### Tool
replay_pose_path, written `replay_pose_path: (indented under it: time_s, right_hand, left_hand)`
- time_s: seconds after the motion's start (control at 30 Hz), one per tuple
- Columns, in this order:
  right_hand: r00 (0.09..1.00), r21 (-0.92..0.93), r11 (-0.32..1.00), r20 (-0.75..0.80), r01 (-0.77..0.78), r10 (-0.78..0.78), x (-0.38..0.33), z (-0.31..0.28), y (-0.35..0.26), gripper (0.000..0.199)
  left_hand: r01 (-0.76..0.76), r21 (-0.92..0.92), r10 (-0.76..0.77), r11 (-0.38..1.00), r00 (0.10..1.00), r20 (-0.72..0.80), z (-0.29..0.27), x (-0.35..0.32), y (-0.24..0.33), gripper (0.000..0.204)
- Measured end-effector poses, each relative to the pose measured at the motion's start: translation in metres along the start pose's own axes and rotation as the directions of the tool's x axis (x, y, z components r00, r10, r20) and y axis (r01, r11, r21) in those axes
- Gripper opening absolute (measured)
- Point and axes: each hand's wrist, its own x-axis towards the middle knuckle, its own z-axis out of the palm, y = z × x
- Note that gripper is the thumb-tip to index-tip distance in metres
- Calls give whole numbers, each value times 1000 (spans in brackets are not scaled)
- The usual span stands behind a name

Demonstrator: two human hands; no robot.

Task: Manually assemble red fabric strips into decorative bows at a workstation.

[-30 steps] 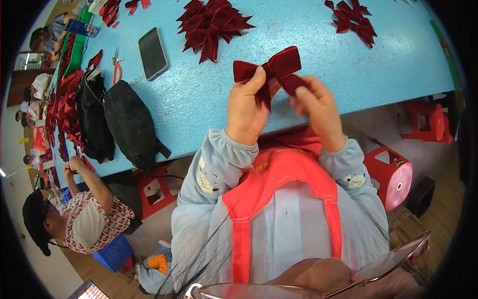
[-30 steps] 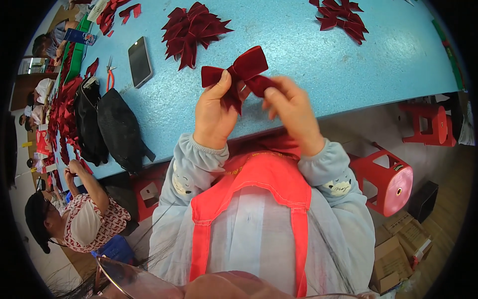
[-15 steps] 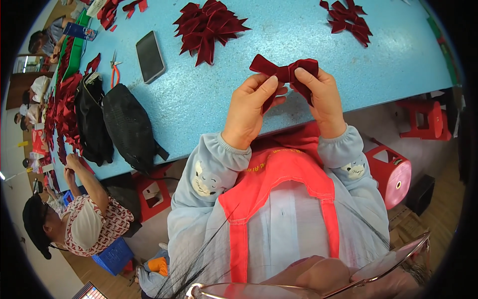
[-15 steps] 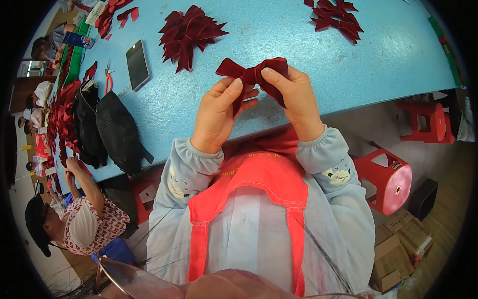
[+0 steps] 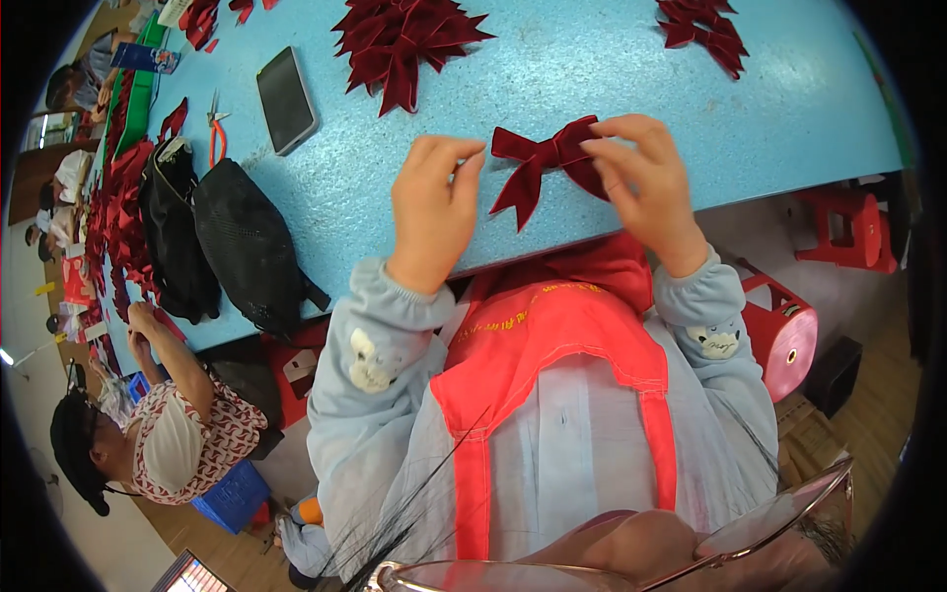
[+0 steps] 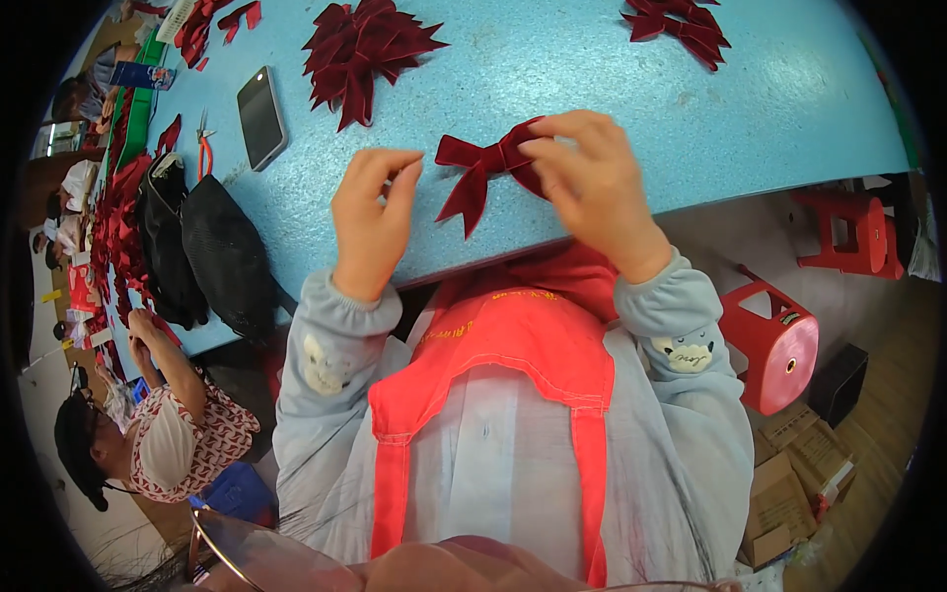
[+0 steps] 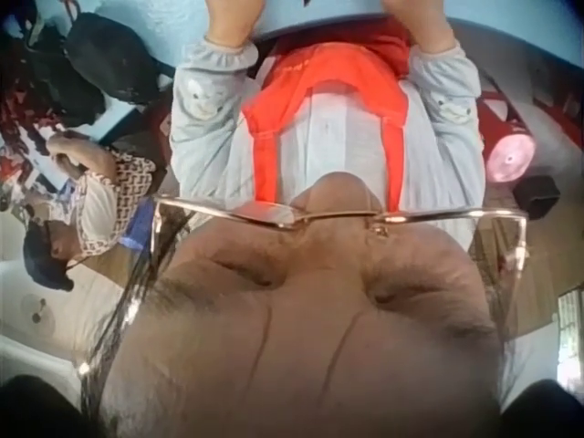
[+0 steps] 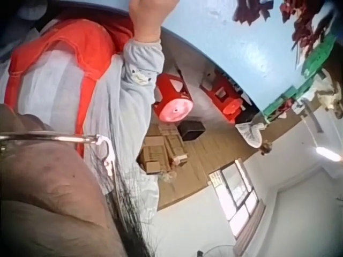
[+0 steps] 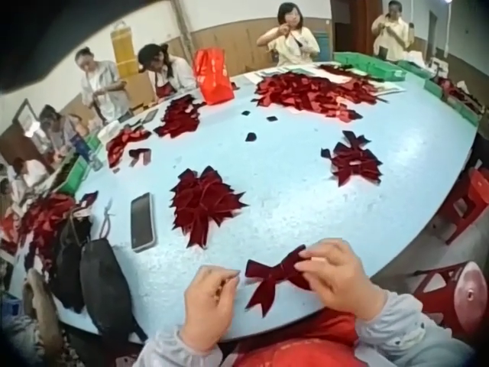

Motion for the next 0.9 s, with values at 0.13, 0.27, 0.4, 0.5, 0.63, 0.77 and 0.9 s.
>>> replay_pose_path:
  time_s: [0.13,0.27,0.4,0.5,0.63,0.77,0.9]
  right_hand:
    - [958,-77,970,190,232,-215,8,17,-18,34]
    - [958,-90,983,257,159,-131,-1,24,-15,37]
    - [951,-89,984,282,157,-126,2,23,-13,37]
    - [946,-109,979,296,170,-132,2,23,-13,37]
    - [947,-112,982,302,153,-113,0,25,-12,37]
    - [945,-115,984,315,133,-91,6,26,-15,37]
    - [930,-104,987,359,119,-74,8,22,-16,38]
  left_hand:
    - [-84,86,71,993,986,150,14,21,1,16]
    - [-410,180,337,894,881,331,17,24,-24,11]
    - [-323,42,301,945,915,270,9,26,-33,11]
    - [-31,207,-22,978,969,247,10,33,-19,12]
    - [-8,208,-44,978,968,247,28,37,-19,13]
    - [-43,59,27,997,969,248,31,38,-18,12]
    - [-14,-3,14,1000,985,174,41,40,-18,12]
